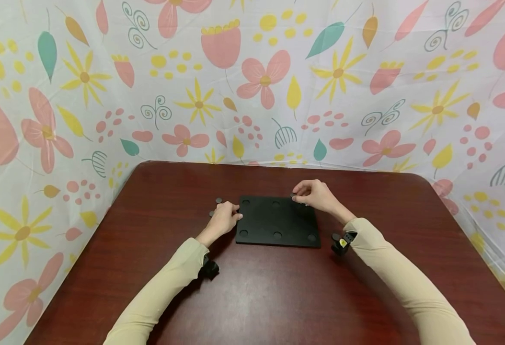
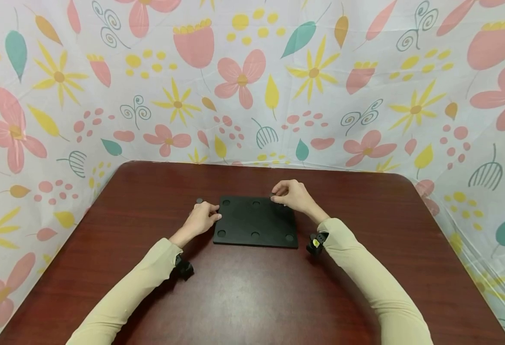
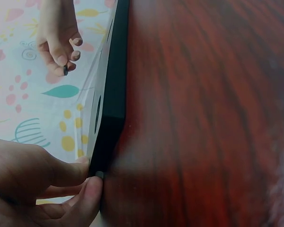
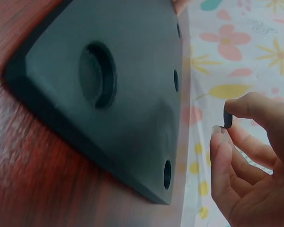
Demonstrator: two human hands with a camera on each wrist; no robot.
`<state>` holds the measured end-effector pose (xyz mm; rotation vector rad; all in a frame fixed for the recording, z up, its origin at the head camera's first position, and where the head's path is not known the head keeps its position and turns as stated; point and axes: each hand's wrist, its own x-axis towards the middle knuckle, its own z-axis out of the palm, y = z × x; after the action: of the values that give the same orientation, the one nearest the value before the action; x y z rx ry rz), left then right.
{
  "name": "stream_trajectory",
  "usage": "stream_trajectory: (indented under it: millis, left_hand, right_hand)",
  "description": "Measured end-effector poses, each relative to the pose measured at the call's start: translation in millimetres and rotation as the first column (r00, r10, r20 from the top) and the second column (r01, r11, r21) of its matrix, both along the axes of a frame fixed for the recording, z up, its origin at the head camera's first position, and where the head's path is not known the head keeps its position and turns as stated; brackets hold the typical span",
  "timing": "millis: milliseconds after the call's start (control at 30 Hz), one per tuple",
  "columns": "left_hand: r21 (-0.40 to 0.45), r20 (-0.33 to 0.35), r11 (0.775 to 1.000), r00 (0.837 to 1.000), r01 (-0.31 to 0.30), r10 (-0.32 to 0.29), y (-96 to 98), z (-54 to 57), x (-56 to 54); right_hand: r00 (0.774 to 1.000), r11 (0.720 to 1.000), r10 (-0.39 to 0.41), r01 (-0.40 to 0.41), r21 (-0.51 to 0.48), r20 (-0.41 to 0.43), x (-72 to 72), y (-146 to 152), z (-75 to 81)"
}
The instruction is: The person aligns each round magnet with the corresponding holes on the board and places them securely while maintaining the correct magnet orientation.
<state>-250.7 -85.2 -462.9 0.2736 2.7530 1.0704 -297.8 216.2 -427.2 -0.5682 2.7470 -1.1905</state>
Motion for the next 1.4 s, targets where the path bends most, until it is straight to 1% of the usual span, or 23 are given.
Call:
stream_trajectory:
  millis: [267, 467, 600, 833, 1167, 1400]
  left_hand:
    - [0.011, 0.001, 1.0, 1.0, 0.003, -0.004, -0.6, 0.8, 0.7]
    - [-0.008, -0.01, 1.0, 1.0, 0.013, -0.013, 0.3, -0.4, 1.2]
    - [-0.003, -0.012, 1.0, 1.0, 0.014, -0.014, 0.3, -1.2, 1.6]
    - [0.011, -0.037, 1.0, 0.999, 0.019, -0.019, -0.8, -0.8, 2.4]
    - [0.002, -0.043, 1.0, 0.999, 0.02, -0.02, -0.6, -1.7, 1.3]
    - [-0.008, -0.044, 1.0, 0.999, 0.015, -0.015, 0.2, -2.6, 1.1]
  right_hand:
    - [0.999, 0.999, 0.035, -0.035, 0.0, 0.001, -1.2, -11, 1.4]
    - [0.998, 0.998, 0.053, -0.053, 0.016, 0.018, -1.0, -16, -1.1]
    - [0.998, 0.998, 0.063, -0.064, 0.025, 0.02, -1.5, -17, -2.6]
    - [0.997, 0.997, 0.073, -0.073, 0.038, 0.0, -2.5, -25, -0.6]
    - [0.997, 0.996, 0.077, -0.077, 0.039, 0.005, -5.5, -40, 0.3]
    - [0.995, 0.994, 0.102, -0.102, 0.039, 0.003, -8.0, -49, -1.3]
